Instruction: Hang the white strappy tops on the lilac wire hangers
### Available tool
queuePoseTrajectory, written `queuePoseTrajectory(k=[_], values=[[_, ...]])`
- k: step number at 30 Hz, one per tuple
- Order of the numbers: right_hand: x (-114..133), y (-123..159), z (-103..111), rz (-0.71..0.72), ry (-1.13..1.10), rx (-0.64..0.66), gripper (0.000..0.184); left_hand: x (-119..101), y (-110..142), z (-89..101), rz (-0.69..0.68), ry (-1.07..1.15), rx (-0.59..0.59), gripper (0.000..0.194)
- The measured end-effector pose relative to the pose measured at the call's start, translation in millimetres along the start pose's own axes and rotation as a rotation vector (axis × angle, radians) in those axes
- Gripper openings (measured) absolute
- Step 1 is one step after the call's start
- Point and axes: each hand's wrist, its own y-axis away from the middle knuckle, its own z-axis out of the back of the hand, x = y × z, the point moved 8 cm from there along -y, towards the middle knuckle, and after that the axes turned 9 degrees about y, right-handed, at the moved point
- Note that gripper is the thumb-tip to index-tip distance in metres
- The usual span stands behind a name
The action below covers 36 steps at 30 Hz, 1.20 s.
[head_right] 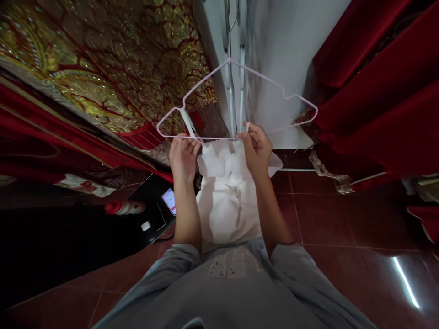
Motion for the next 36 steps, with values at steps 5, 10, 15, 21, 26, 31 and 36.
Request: queuePoseTrajectory(k=[5,10,15,21,26,31,36], values=[[5.6,1.7,3.3,0.053,0.090,0.025,0.045,10.5,18.3,-32.4,-0.083,0.029,0.091,0.045],[0.6,-8.5,44.9,0.101,0.258,-0.131,0.045,10.5,16.0,-42.7,-0.126,0.086,0.127,0.042],[-24.4,-40.2,132.2,0.214,0.123,-0.569,0.026,10.5,15.9,-37.6,-0.138,-0.002,0.063,0.043],[-9.8,-77.9,177.2,0.313,0.089,-0.650,0.022,11.8,18.1,-36.7,-0.110,-0.002,0.084,0.041],[26.6,-100.2,151.0,0.239,0.200,-0.315,0.012,9.6,14.4,-32.9,-0.145,-0.026,0.071,0.045],[60.8,-103.8,108.4,0.321,0.395,-0.083,0.007,11.1,10.5,-31.3,-0.166,-0.056,-0.005,0.045],[72.6,-102.9,95.1,0.343,0.516,-0.044,0.016,17.5,13.9,-35.2,-0.140,-0.018,0.008,0.041]])
